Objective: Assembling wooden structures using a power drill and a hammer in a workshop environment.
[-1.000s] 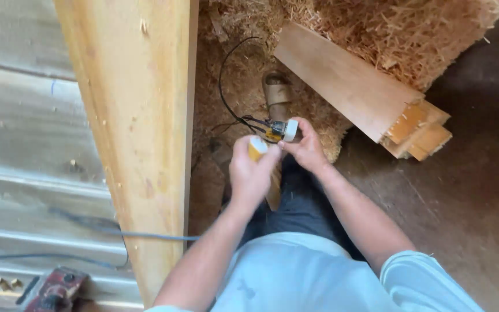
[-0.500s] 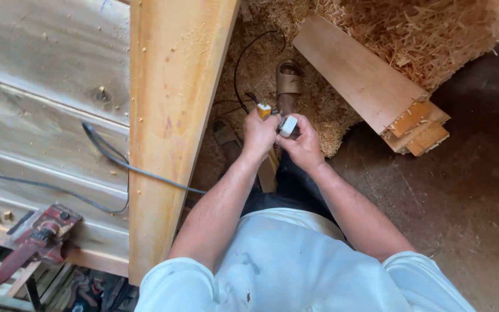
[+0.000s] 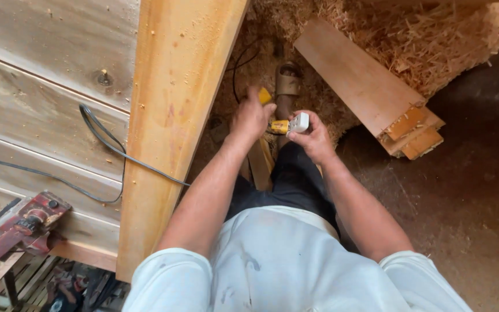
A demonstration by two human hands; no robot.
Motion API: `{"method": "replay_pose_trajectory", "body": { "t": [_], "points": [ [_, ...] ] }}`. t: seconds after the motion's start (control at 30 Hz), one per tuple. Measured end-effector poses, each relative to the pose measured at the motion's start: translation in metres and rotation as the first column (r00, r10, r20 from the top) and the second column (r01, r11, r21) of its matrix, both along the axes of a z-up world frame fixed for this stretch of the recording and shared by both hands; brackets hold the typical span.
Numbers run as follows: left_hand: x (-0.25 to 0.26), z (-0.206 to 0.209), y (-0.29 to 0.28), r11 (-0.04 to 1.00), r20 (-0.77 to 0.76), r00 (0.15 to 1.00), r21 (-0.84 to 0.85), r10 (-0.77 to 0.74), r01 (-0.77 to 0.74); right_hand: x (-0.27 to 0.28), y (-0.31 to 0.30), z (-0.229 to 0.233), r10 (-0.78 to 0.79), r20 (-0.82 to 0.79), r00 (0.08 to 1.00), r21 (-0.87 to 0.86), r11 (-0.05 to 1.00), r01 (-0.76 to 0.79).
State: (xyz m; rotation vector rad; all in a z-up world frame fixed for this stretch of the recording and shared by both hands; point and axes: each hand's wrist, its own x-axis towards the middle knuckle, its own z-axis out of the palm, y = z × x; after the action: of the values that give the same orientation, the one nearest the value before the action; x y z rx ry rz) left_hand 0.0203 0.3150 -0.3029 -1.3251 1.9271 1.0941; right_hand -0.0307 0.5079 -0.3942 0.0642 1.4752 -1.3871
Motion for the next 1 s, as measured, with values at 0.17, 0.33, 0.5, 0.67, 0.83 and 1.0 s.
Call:
{"method": "replay_pose_trajectory", "body": {
  "t": [0.17, 0.33, 0.5, 0.67, 0.83, 1.0],
  "points": [
    [0.018, 0.014, 0.009, 0.955, -0.203, 0.949, 0.123, -0.242, 0.270, -0.018, -0.014, 0.014, 0.133, 0.030, 0.991, -0.042, 0.990, -0.132],
    [0.031, -0.007, 0.016, 0.916, -0.304, 0.870, -0.021, -0.388, 0.401, -0.028, -0.031, 0.028, 0.303, 0.021, 0.953, -0.071, 0.951, -0.301],
    [0.030, -0.003, 0.005, 0.939, -0.360, 0.876, -0.006, -0.323, 0.344, -0.033, -0.040, 0.026, 0.389, 0.014, 0.921, -0.059, 0.920, -0.388],
    [0.029, -0.006, -0.003, 0.955, -0.395, 0.883, 0.046, -0.252, 0.294, -0.037, -0.053, 0.028, 0.410, 0.047, 0.911, -0.033, 0.912, -0.409],
    [0.028, -0.010, -0.007, 0.960, -0.423, 0.875, 0.043, -0.234, 0.278, -0.048, -0.074, 0.049, 0.426, 0.072, 0.902, -0.032, 0.905, -0.425],
    [0.016, -0.014, -0.010, 0.952, -0.373, 0.878, -0.072, -0.302, 0.297, -0.054, -0.085, 0.037, 0.488, 0.035, 0.872, -0.038, 0.873, -0.486]
  ]
}}
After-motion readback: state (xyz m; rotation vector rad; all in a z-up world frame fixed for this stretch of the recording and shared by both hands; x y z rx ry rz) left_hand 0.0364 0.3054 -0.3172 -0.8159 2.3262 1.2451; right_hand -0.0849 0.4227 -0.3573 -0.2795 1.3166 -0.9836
